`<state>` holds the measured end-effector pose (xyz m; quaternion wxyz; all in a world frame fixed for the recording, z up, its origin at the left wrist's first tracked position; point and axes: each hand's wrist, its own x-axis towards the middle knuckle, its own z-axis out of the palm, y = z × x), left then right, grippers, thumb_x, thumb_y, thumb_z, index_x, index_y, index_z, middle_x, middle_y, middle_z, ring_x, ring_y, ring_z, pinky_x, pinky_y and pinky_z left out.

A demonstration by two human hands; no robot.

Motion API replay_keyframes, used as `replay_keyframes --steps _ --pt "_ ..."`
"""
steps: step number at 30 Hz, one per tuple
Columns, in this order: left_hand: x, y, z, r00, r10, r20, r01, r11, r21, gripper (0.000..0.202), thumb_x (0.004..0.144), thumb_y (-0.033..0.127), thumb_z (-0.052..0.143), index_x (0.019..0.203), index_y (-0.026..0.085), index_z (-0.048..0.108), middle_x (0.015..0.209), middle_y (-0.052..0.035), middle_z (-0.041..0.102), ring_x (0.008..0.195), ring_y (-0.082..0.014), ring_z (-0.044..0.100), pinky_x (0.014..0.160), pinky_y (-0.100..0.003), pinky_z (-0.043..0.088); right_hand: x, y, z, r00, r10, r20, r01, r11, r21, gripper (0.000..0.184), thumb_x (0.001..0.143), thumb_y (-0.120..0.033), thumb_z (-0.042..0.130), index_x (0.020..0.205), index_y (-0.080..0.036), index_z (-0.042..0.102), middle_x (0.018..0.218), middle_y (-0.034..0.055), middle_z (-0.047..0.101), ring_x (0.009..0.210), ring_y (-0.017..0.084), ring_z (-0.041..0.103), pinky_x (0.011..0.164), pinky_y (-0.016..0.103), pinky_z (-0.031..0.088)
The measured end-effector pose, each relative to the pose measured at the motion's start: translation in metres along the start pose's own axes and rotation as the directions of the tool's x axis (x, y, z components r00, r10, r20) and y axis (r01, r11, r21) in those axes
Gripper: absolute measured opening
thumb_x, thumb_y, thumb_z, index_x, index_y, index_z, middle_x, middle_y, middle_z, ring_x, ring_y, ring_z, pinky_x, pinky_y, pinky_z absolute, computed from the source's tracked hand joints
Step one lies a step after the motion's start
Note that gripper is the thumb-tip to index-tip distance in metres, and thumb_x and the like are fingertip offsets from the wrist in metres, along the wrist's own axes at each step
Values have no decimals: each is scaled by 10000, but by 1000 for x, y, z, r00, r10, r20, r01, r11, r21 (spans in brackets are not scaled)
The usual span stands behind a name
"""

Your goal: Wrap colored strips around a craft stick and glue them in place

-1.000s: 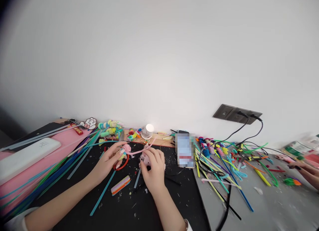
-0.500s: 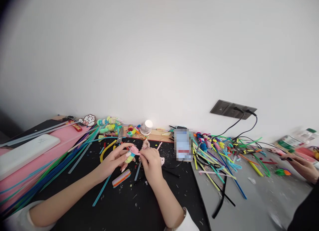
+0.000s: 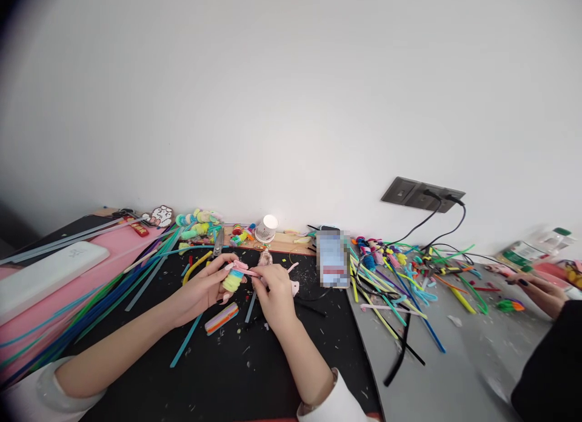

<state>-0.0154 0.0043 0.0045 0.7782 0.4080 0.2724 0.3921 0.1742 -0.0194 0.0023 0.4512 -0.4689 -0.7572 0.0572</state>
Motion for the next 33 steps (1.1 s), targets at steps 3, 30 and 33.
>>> replay_keyframes --steps 3,30,33 --pt "0 1 0 1000 -5 -3 5 1000 5 244 897 407 619 1079 276 522 794 24 606 583 -87 523 543 -206 381 0 -1 1 1000 6 16 -6 1000 17 194 899 -146 536 979 -226 694 888 53 726 839 215 645 773 357 513" --pt "1 7 6 997 22 -77 -7 981 194 441 873 458 607 1247 323 416 888 2 648 781 -171 598 630 -245 405 -4 -13 9 999 19 42 -25 988 150 520 746 -102 695 1216 -259 537 1140 73 684 1031 248 647 882 382 524" --pt "2 6 4 997 15 -73 3 972 234 411 879 477 591 1228 304 458 871 1 650 769 -165 577 634 -244 396 -5 -13 9 999 17 37 -22 989 144 521 752 -81 687 1215 -262 532 1119 71 679 1019 249 643 866 373 531"
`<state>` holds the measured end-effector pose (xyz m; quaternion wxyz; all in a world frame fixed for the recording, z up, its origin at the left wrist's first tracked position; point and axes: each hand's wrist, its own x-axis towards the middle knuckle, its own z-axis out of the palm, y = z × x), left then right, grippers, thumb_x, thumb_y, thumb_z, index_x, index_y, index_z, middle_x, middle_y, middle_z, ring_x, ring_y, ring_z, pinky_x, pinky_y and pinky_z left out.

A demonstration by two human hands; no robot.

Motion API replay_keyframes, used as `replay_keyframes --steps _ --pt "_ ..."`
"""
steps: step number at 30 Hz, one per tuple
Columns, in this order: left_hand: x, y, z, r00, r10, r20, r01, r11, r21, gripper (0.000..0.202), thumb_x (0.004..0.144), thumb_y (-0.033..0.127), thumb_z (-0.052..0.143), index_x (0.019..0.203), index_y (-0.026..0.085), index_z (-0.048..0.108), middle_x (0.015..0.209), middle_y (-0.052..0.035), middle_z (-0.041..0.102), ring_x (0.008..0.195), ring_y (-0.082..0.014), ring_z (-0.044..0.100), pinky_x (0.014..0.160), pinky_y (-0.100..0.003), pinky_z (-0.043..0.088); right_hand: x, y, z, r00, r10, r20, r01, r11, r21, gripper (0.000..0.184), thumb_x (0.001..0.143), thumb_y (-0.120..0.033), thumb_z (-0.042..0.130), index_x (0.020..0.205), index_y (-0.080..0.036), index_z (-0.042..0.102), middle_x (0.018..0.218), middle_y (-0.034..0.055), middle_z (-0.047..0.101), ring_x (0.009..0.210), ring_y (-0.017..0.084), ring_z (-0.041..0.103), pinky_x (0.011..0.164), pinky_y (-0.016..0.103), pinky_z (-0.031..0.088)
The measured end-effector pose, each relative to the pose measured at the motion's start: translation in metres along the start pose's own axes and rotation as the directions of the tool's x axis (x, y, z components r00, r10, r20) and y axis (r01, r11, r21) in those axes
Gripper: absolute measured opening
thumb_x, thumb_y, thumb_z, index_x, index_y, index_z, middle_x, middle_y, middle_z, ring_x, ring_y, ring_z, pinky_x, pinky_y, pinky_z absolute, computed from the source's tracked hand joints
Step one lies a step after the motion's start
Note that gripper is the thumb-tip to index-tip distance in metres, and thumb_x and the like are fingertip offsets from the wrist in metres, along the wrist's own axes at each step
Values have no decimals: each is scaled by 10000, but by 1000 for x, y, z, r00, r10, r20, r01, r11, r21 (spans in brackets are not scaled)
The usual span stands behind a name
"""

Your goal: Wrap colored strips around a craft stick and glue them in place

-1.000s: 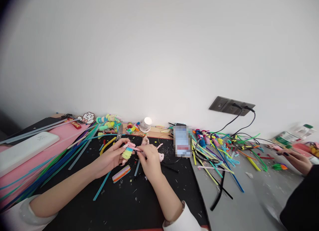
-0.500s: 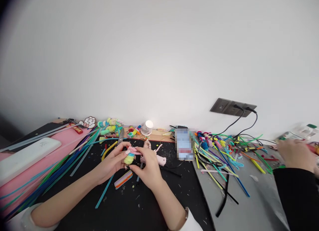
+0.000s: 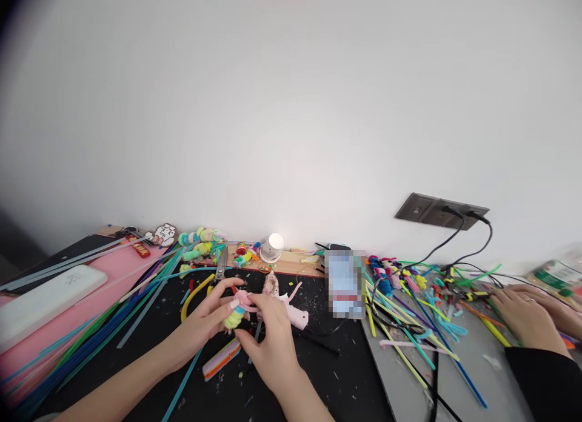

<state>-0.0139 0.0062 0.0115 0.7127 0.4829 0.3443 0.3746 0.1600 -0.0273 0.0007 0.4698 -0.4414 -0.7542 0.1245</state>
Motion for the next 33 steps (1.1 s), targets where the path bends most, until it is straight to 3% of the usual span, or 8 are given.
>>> replay_keyframes --steps 6,12,18,24,33 --pt "1 -5 -2 1000 10 1 -10 996 91 326 894 480 564 1144 271 567 890 -11 650 738 -157 531 643 -252 402 -1 -1 -3 999 -10 40 11 1000 -28 507 769 -94 686 1215 -270 521 1091 71 671 990 259 643 855 392 532" --pt "3 -10 -4 999 28 40 -31 995 91 297 888 467 578 1113 275 550 922 -13 655 763 -160 534 658 -257 412 0 -1 -6 998 -17 67 20 999 -44 552 741 -65 691 1215 -281 508 1083 63 665 966 261 636 835 399 529" --pt "4 -10 -4 994 82 74 -92 986 139 247 885 447 582 1046 263 552 837 16 614 689 -129 466 610 -227 376 -4 2 -3 997 28 70 -23 998 -64 540 710 -54 707 1173 -267 527 1038 52 668 938 258 634 810 389 537" --pt "3 -6 -3 996 80 41 -85 988 128 266 875 461 587 1045 262 542 879 -3 633 729 -148 490 635 -245 401 -4 -5 -6 995 82 62 -82 997 4 573 702 -31 651 1208 -262 515 1109 61 649 1021 252 617 851 361 539" --pt "3 -15 -2 979 125 159 -152 974 167 198 929 401 548 1066 262 517 923 12 602 780 -142 501 690 -256 394 -7 2 -10 987 159 35 -162 979 122 360 905 -177 545 1251 -267 502 1166 64 627 1038 219 619 879 340 516"
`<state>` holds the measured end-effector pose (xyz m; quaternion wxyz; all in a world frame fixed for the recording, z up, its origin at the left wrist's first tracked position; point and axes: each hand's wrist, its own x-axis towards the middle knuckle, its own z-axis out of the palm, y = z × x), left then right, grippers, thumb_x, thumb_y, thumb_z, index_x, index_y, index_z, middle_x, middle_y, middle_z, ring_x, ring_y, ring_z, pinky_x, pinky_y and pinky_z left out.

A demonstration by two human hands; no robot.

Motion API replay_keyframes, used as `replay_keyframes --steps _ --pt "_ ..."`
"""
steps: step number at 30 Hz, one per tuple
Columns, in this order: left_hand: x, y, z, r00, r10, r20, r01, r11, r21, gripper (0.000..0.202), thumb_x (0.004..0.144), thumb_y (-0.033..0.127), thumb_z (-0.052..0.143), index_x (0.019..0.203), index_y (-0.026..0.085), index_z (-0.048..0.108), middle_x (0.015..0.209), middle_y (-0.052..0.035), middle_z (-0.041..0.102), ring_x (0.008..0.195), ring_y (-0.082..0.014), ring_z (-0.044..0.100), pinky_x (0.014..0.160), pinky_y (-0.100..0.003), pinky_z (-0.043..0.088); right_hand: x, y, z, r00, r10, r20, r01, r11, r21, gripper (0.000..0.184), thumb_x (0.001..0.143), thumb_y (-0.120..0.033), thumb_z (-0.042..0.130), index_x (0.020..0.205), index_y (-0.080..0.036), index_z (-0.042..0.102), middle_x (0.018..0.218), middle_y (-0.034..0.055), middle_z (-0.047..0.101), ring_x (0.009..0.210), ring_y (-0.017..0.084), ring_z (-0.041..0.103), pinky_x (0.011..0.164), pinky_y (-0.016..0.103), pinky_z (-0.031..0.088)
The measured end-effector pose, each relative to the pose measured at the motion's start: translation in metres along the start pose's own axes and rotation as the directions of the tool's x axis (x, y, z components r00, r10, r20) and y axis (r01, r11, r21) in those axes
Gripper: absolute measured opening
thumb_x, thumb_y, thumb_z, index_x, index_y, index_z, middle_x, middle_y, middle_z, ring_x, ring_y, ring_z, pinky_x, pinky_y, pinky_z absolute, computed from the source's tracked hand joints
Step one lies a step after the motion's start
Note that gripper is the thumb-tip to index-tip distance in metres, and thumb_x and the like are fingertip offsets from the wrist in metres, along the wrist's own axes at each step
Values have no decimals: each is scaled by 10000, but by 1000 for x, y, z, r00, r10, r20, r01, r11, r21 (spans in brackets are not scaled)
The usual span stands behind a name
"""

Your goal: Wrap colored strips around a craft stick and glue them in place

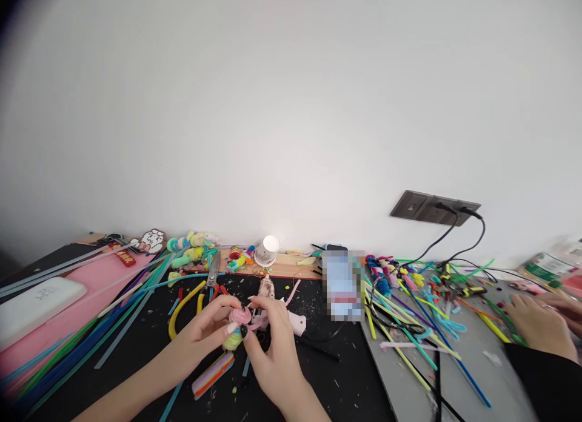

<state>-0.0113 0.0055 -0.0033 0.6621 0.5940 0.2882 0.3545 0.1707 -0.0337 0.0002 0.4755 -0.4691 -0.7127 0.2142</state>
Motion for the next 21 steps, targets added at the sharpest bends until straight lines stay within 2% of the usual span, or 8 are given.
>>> replay_keyframes --steps 13,21 --pt "0 -1 0 1000 20 20 -20 1000 -8 192 936 389 548 1080 265 522 952 14 601 835 -148 525 719 -263 398 -1 1 1 999 43 9 -43 997 65 324 922 -208 556 1232 -296 514 1148 42 623 1042 214 603 895 337 486" --pt "-2 -5 -2 1000 13 -7 -13 1000 24 208 926 379 569 1092 256 538 986 -6 601 896 -170 552 751 -279 413 -1 2 1 999 48 14 -49 996 80 308 919 -209 561 1211 -298 528 1139 30 622 1026 205 604 871 324 490"
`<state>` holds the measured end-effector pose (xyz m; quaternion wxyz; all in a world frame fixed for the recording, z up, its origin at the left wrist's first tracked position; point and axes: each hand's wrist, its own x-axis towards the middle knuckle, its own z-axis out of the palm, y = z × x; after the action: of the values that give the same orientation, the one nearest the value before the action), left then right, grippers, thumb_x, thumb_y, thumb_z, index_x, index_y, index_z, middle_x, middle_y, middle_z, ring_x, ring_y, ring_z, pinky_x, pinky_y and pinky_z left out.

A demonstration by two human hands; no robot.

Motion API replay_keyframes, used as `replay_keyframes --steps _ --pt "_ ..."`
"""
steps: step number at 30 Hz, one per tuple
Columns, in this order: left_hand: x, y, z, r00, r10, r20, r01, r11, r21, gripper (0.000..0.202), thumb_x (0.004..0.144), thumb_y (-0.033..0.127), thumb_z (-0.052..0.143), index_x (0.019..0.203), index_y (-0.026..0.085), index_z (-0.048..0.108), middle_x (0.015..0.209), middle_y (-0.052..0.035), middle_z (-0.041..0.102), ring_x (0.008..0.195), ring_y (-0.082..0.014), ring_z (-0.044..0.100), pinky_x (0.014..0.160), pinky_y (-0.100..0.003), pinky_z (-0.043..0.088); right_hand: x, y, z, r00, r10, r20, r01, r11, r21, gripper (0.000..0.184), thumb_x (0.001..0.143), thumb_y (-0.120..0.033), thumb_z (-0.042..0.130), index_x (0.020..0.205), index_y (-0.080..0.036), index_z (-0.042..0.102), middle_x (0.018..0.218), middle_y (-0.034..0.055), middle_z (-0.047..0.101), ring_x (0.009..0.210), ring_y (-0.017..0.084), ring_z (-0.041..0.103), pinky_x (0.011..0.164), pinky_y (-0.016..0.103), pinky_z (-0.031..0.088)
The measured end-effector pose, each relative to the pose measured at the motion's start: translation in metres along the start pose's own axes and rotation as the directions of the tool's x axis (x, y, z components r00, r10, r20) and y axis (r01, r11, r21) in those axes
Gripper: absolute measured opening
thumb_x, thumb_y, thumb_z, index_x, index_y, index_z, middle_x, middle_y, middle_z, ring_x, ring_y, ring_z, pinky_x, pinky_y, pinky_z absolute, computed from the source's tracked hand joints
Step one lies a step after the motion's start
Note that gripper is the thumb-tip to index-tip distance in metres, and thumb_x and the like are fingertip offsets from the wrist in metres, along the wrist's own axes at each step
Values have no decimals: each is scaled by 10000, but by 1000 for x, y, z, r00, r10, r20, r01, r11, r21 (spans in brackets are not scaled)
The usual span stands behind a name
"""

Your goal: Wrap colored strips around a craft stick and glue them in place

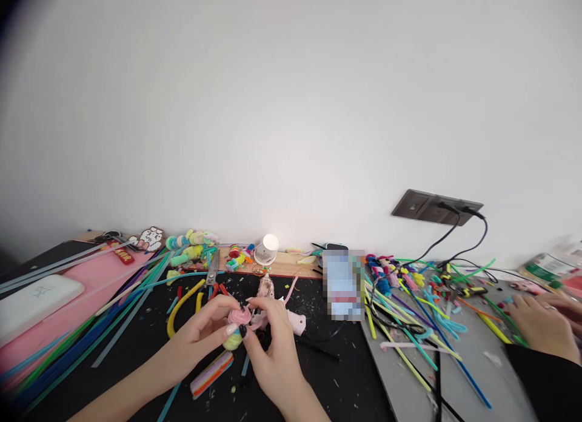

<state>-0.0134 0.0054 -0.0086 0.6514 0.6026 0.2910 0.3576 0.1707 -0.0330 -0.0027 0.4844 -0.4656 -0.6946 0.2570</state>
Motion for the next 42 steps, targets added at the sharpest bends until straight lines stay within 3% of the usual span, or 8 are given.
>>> replay_keyframes --steps 6,21,42 --pt "0 2 1 1000 9 -10 -9 1000 25 174 923 372 579 1051 256 559 944 5 578 843 -147 546 733 -265 418 -1 0 0 1000 21 4 -21 1000 2 321 909 -189 566 1207 -303 529 1147 23 622 1044 200 599 884 325 487" --pt "0 2 1 998 62 -20 -59 991 124 154 925 352 557 1045 257 575 991 -1 594 970 -194 583 818 -303 446 2 -4 1 999 19 -31 -20 999 -37 335 844 -117 567 1147 -259 564 1089 43 645 999 213 619 854 347 506" --pt "1 3 2 997 54 -62 -46 992 120 131 909 317 573 1018 247 595 982 -9 591 932 -197 580 795 -301 457 1 -2 3 996 51 -72 -57 995 -76 341 803 -106 590 1116 -241 587 1053 59 657 971 233 630 840 379 523"
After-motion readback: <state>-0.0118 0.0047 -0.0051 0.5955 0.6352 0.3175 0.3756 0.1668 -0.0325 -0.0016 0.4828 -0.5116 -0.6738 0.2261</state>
